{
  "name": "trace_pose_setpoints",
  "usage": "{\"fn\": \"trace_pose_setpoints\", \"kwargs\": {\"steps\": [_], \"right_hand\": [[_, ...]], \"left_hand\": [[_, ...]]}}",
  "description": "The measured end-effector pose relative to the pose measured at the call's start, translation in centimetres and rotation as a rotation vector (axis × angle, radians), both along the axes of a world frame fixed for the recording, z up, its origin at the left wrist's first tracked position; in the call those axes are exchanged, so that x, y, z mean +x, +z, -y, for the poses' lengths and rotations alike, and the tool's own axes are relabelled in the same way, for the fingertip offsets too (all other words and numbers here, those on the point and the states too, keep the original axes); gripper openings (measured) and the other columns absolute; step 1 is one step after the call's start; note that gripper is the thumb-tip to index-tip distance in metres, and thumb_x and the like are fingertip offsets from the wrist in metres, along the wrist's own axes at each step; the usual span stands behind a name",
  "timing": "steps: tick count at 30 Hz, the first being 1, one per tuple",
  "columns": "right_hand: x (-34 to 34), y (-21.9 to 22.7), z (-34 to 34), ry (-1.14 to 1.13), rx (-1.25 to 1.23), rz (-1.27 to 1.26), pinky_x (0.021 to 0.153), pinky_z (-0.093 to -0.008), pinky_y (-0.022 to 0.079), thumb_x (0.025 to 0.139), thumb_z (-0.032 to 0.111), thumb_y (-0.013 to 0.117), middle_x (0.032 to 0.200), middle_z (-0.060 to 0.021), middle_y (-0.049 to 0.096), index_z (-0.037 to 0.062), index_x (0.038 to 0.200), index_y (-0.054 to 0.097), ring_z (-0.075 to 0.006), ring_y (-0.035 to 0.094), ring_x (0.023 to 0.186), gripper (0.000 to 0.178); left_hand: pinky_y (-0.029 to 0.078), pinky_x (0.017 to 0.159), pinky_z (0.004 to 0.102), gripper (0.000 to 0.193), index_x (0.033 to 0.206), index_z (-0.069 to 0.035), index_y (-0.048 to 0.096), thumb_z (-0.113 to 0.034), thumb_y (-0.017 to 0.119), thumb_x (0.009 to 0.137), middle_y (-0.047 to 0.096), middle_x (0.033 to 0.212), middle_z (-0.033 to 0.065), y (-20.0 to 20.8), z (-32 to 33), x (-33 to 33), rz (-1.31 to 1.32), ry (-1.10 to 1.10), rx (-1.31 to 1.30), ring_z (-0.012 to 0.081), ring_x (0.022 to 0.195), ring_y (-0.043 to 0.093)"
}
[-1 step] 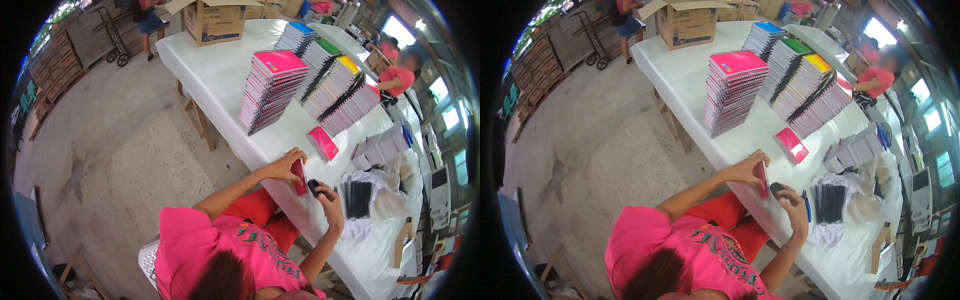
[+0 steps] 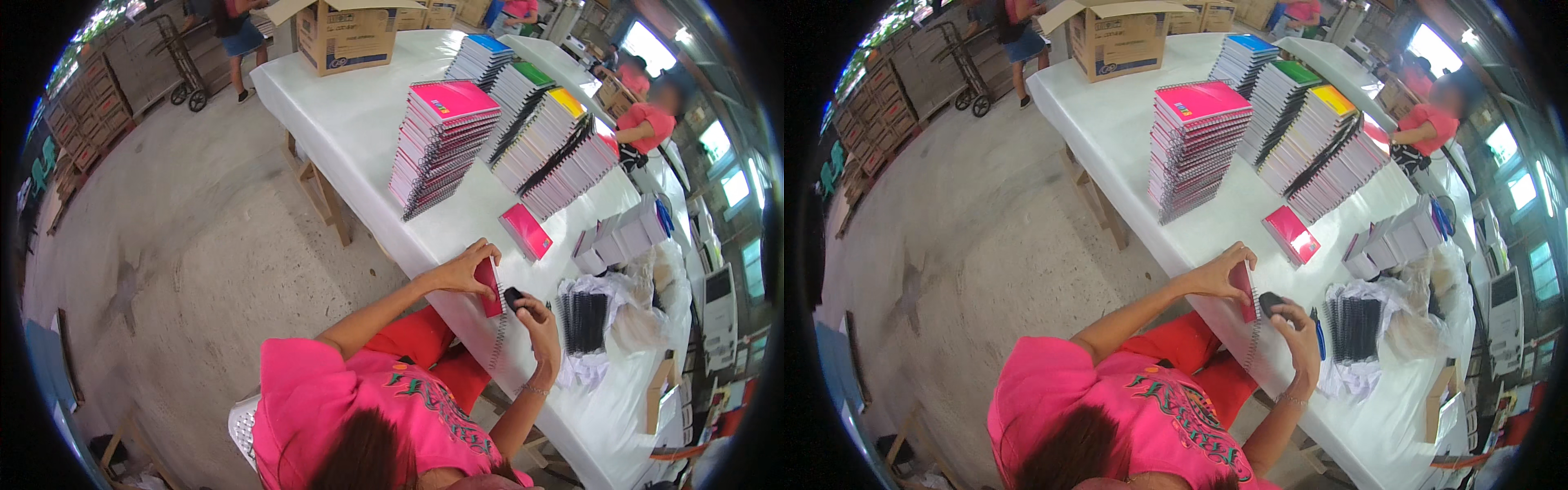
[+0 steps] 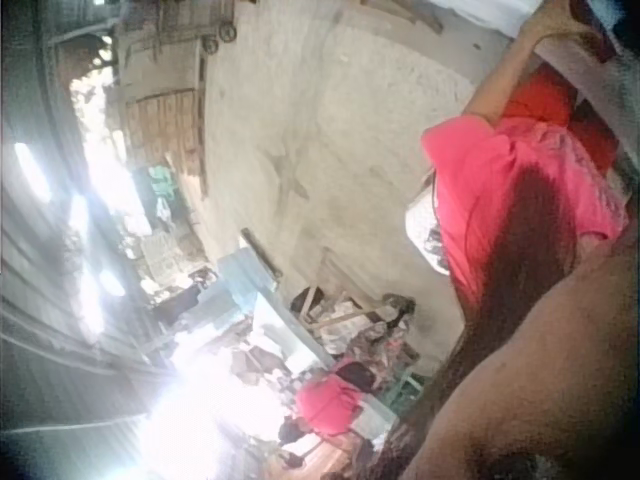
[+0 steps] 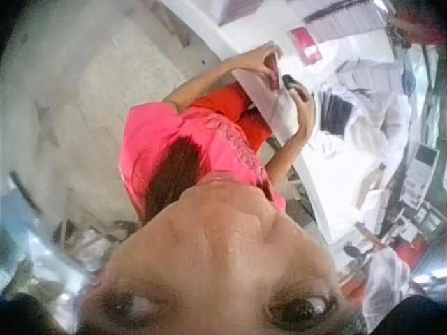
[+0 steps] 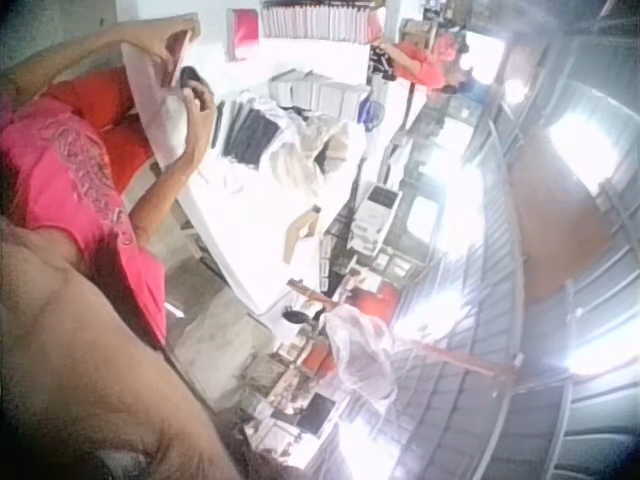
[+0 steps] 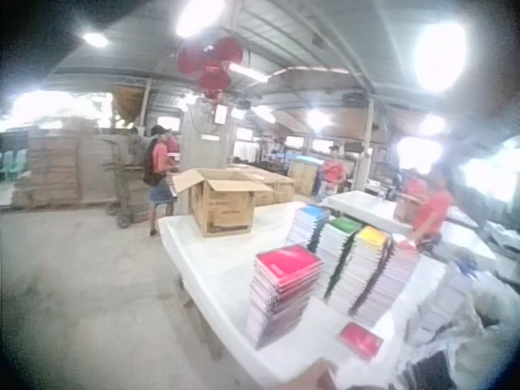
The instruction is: The person inserts spiral bindings into pink notebook covers and secures them with pliers. They repeatedly pick up a notebook cover, insert a spiral, crimp it with pliers, and place the finished notebook onto a growing stack on the table.
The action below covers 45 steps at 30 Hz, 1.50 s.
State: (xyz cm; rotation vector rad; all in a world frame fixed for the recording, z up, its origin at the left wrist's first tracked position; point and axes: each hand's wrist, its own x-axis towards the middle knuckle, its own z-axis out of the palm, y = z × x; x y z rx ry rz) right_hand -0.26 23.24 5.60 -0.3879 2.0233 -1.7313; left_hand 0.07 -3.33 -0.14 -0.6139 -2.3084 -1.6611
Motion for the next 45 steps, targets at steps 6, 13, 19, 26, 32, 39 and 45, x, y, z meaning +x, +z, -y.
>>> {"fn": "trace_pose_setpoints", "kwargs": {"steps": [6, 13, 19, 26, 32, 39, 45], "right_hand": [[1.1, 2.4, 0.7, 0.107, -0.079, -0.041, 0.109, -0.0385, 0.036, 0.075, 0.032, 0.083, 0.140, -0.0143, 0.052, 0.0020, 0.106, 0.071, -0.0259, 0.048, 0.130, 0.044], [-0.3, 1.4, 1.7, -0.157, 0.511, -0.315, 0.107, -0.0386, 0.040, 0.083, 0.032, 0.076, 0.139, -0.0189, 0.052, 0.0009, 0.105, 0.071, -0.0288, 0.054, 0.123, 0.039], [-0.8, -0.1, 0.8, 0.124, -0.132, 0.008, 0.105, -0.0347, 0.042, 0.081, 0.048, 0.078, 0.138, -0.0143, 0.055, 0.0008, 0.111, 0.068, -0.0240, 0.053, 0.125, 0.057], [0.5, 3.5, 2.5, 0.130, -0.016, -0.028, 0.103, -0.0350, 0.044, 0.077, 0.027, 0.081, 0.142, -0.0125, 0.051, 0.0028, 0.106, 0.073, -0.0240, 0.052, 0.123, 0.038], [-1.5, 1.3, 2.0, -0.098, 0.479, -0.326, 0.103, -0.0356, 0.044, 0.077, 0.028, 0.082, 0.136, -0.0155, 0.055, 0.0024, 0.107, 0.073, -0.0273, 0.053, 0.125, 0.040], [-1.5, 2.2, 2.7, 0.042, 0.041, -0.065, 0.104, -0.0346, 0.042, 0.084, 0.021, 0.076, 0.140, -0.0148, 0.052, -0.0007, 0.109, 0.071, -0.0239, 0.056, 0.120, 0.033], [-2.2, 0.4, 3.2, -0.095, 0.287, -0.298, 0.095, -0.0339, 0.047, 0.082, 0.028, 0.078, 0.140, -0.0158, 0.050, 0.0067, 0.115, 0.071, -0.0238, 0.057, 0.116, 0.040]], "left_hand": [[0.042, 0.097, 0.0384, 0.086, 0.126, -0.013, 0.040, -0.033, 0.092, 0.060, 0.044, 0.120, 0.0121, -0.5, -0.5, 0.0, -0.028, 0.001, 0.112, 0.0289, 0.114, 0.047], [0.039, 0.102, 0.0380, 0.105, 0.138, -0.013, 0.030, -0.032, 0.094, 0.058, 0.043, 0.124, 0.0147, -0.7, -0.7, -0.1, 0.097, -0.017, 0.127, 0.0278, 0.118, 0.046], [0.038, 0.103, 0.0360, 0.108, 0.141, -0.014, 0.030, -0.025, 0.096, 0.056, 0.043, 0.122, 0.0114, -0.1, -0.6, 0.0, 0.209, -0.051, 0.188, 0.0248, 0.117, 0.045], [0.043, 0.096, 0.0351, 0.105, 0.135, -0.015, 0.031, -0.031, 0.096, 0.055, 0.043, 0.119, 0.0112, -1.5, -0.2, -0.9, 0.245, -0.078, 0.203, 0.0246, 0.111, 0.049], [0.038, 0.100, 0.0338, 0.101, 0.134, -0.012, 0.033, -0.030, 0.095, 0.057, 0.041, 0.120, 0.0104, -1.2, -1.1, -0.6, 0.148, -0.098, 0.148, 0.0224, 0.117, 0.043], [0.037, 0.102, 0.0336, 0.097, 0.133, -0.013, 0.034, -0.029, 0.093, 0.058, 0.042, 0.120, 0.0108, -1.4, -0.6, -0.5, 0.167, -0.109, 0.156, 0.0222, 0.118, 0.043], [0.037, 0.103, 0.0338, 0.089, 0.131, -0.010, 0.035, -0.034, 0.091, 0.066, 0.043, 0.120, 0.0103, -1.0, -1.2, -0.6, 0.123, -0.107, 0.145, 0.0232, 0.119, 0.043]]}}
